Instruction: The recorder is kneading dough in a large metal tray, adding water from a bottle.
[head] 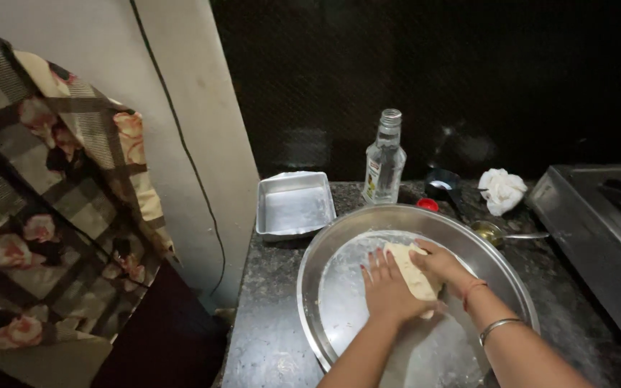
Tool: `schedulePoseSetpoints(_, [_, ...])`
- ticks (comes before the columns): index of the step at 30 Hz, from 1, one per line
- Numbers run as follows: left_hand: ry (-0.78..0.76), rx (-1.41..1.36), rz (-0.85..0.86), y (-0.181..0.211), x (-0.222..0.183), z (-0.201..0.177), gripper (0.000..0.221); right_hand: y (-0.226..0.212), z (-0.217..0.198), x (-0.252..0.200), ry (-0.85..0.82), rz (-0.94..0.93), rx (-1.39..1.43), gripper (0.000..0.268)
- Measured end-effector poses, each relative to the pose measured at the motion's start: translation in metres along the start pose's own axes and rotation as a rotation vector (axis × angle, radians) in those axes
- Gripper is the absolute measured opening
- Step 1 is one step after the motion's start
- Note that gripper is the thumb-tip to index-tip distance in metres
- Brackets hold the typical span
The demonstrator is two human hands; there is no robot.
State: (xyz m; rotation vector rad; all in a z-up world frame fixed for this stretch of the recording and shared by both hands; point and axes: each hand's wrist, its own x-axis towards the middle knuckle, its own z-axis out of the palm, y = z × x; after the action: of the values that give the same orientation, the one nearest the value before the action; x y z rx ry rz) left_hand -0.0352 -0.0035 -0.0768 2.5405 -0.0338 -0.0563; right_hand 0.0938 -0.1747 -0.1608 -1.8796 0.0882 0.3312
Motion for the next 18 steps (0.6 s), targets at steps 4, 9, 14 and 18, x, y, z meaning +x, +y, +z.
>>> schedulePoseSetpoints(4, [-0.034,0.103,0.012,-0.005,0.002,0.009,0.155,-0.014,0.030,-0.005,0.124,-0.278,-0.660,0.074])
schedulePoseSetpoints(9, [0.088,0.030,-0.073,-0.004,0.012,0.007,0.136,-0.050,0.047,-0.061,0.308,-0.320,-0.868,0.043])
schedulePoseSetpoints(14, [0.409,0.268,-0.046,-0.050,0.048,0.099,0.098,-0.105,0.050,-0.132,0.199,-0.399,-1.021,0.028])
schedulePoseSetpoints(18, [0.743,0.457,0.086,-0.066,0.051,0.131,0.083,-0.110,0.062,-0.140,0.125,-0.427,-1.107,0.027])
